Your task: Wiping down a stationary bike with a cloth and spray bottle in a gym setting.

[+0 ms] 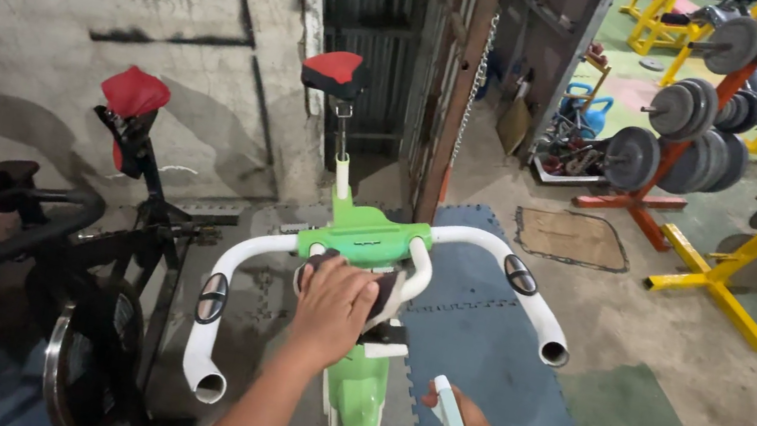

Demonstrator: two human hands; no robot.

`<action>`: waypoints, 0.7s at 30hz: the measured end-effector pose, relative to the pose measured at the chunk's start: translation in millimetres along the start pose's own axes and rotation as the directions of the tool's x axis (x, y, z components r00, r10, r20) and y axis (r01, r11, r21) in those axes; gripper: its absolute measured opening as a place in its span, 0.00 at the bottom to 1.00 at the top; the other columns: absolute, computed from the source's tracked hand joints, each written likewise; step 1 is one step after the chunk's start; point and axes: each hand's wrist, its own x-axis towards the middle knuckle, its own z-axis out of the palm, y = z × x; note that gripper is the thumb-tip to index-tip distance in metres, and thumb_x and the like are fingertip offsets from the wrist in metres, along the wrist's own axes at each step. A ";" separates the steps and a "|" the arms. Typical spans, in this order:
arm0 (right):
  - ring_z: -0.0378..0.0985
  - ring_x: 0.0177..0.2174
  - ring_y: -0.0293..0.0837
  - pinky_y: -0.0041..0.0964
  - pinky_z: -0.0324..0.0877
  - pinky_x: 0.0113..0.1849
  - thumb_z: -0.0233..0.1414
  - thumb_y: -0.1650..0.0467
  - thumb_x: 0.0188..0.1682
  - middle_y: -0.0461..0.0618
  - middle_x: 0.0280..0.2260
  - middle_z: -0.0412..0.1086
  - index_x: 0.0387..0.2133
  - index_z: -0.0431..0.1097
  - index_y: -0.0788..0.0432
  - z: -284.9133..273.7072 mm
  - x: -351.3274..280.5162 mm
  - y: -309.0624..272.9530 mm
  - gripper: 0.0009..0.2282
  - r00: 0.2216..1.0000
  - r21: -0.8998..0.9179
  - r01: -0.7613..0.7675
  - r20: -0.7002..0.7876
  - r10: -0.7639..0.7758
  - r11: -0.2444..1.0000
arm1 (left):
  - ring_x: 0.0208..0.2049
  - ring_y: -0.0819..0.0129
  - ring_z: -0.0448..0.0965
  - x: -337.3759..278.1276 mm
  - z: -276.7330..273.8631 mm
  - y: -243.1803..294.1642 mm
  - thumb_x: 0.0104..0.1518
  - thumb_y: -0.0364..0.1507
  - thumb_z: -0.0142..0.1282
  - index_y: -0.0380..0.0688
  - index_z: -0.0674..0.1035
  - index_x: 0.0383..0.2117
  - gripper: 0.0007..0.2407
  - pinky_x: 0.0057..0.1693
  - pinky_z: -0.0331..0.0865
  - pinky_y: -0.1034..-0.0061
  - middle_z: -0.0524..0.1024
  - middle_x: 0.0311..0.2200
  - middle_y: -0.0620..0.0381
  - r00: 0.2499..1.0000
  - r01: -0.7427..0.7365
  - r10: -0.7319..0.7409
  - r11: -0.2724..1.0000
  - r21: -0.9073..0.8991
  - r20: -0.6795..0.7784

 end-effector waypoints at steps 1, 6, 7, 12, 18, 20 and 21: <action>0.82 0.28 0.37 0.31 0.76 0.36 0.53 0.76 0.37 0.46 0.38 0.84 0.49 0.74 0.57 2.9 0.4 0.8 0.22 1.000 0.000 0.001 0.002 -0.001 1.000 | 0.62 0.61 0.64 3.5 4.8 -6.3 0.64 0.43 0.39 0.58 0.80 0.49 0.17 0.67 0.46 0.52 0.77 0.51 0.68 1.000 0.002 -0.002 1.000 0.001 -0.001; 0.86 0.31 0.39 0.35 0.78 0.38 0.55 0.76 0.38 0.49 0.43 0.84 0.51 0.72 0.57 8.0 1.9 1.7 0.23 0.999 0.031 -0.029 -0.030 0.030 0.999 | 0.69 0.49 0.53 28.9 19.2 -32.1 0.63 0.37 0.35 0.41 0.85 0.41 0.21 0.74 0.41 0.58 0.69 0.61 0.53 0.955 0.270 -0.258 0.961 -0.065 0.145; 0.86 0.31 0.39 0.35 0.78 0.38 0.55 0.76 0.38 0.49 0.43 0.84 0.51 0.72 0.57 8.5 2.0 2.4 0.23 0.999 0.028 -0.026 -0.029 0.027 0.999 | 0.69 0.49 0.53 35.0 34.1 -51.0 0.63 0.37 0.35 0.41 0.85 0.41 0.21 0.74 0.41 0.58 0.69 0.61 0.53 0.955 0.270 -0.259 0.960 -0.067 0.143; 0.90 0.32 0.41 0.33 0.80 0.37 0.56 0.78 0.36 0.53 0.43 0.84 0.51 0.71 0.60 13.7 -1.1 10.7 0.24 0.992 -0.007 0.092 -0.087 -0.092 0.996 | 0.74 0.49 0.43 54.8 42.5 -65.1 0.58 0.31 0.43 0.51 0.86 0.43 0.16 0.74 0.45 0.65 0.52 0.73 0.59 0.818 0.574 -0.529 0.767 -0.287 0.224; 0.88 0.34 0.39 0.33 0.78 0.40 0.54 0.76 0.38 0.46 0.46 0.83 0.53 0.71 0.55 7.5 3.4 9.6 0.24 0.995 -0.031 -0.079 0.052 0.081 0.996 | 0.72 0.56 0.49 64.0 46.1 -63.3 0.51 0.23 0.46 0.52 0.69 0.64 0.28 0.70 0.52 0.69 0.53 0.73 0.63 0.763 0.621 -0.624 0.637 -0.457 0.168; 0.87 0.32 0.39 0.33 0.78 0.38 0.54 0.76 0.38 0.47 0.44 0.84 0.52 0.72 0.57 8.9 -0.8 2.9 0.23 0.998 0.004 -0.066 0.014 0.066 0.998 | 0.71 0.55 0.51 65.5 63.9 -76.6 0.53 0.24 0.47 0.50 0.65 0.66 0.28 0.70 0.52 0.68 0.54 0.72 0.60 0.770 0.599 -0.626 0.646 -0.473 0.121; 0.86 0.29 0.38 0.33 0.77 0.36 0.55 0.77 0.38 0.48 0.43 0.85 0.50 0.73 0.58 9.3 -3.5 -0.2 0.22 0.998 0.040 -0.051 -0.020 0.051 0.998 | 0.70 0.53 0.53 65.4 73.0 -83.0 0.55 0.26 0.49 0.47 0.62 0.68 0.29 0.70 0.53 0.66 0.55 0.72 0.58 0.774 0.579 -0.629 0.654 -0.487 0.074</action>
